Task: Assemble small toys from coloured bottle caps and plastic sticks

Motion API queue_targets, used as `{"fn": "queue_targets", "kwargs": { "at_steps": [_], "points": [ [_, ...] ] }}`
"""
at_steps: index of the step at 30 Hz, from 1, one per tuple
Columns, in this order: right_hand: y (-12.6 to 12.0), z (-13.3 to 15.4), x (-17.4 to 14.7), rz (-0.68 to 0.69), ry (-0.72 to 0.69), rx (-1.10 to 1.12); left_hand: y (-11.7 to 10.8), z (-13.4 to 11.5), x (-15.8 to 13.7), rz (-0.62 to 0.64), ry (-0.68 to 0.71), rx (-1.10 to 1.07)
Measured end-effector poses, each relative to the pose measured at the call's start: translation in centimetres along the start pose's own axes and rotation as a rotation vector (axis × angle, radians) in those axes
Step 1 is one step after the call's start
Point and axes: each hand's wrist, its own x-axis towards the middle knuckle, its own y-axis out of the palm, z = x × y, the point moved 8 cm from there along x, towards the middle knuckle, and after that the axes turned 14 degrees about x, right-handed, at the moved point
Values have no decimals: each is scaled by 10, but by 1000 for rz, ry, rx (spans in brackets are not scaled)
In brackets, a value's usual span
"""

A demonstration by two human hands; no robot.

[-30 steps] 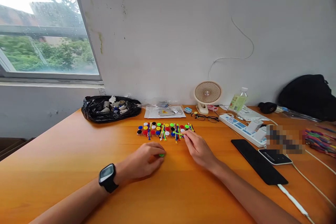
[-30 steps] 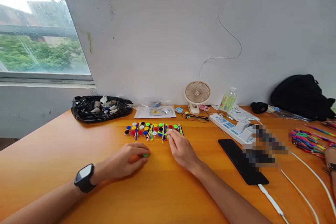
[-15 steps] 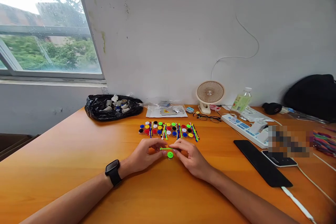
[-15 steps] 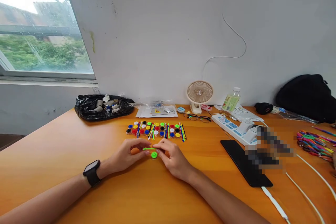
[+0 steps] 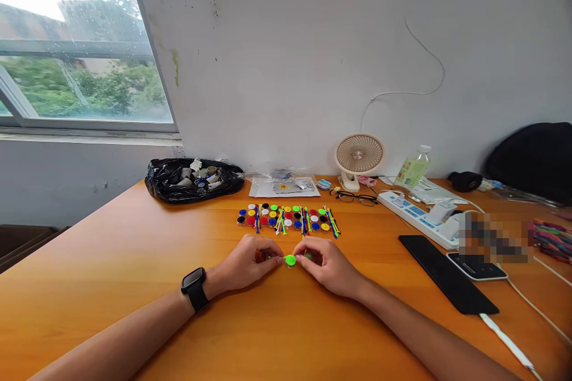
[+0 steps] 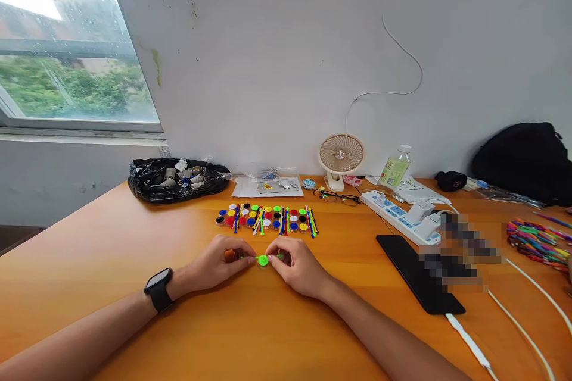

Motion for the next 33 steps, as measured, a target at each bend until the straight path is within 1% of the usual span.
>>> {"fn": "queue_targets", "kwargs": {
  "at_steps": [3, 5, 7, 10, 12, 18, 22, 25, 28, 33],
  "points": [
    [1, -17, 2, -1, 143, 206, 1, 0, 1, 4, 5, 12],
    [3, -24, 4, 14, 198, 307, 1, -2, 1, -2, 16, 32],
    [4, -29, 5, 28, 228, 351, -1, -9, -1, -4, 53, 62],
    [6, -35, 5, 41, 273, 372, -3, -23, -3, -10, 160, 126],
    [6, -37, 4, 39, 289, 355, -3, -28, -5, -12, 207, 160],
    [1, -35, 4, -19, 264, 308, -2, -25, -5, -25, 220, 212],
    [3, -37, 3, -8, 280, 290, -1, -34, -7, -41, 304, 307],
    [0, -34, 3, -36, 219, 167, -1, -42, -7, -47, 355, 379],
    [-2, -26, 4, -56, 144, 35, -1, -46, -6, -48, 374, 428],
    [-1, -13, 3, -51, 119, -70, 0, -48, -5, -37, 389, 453]
  ]
}}
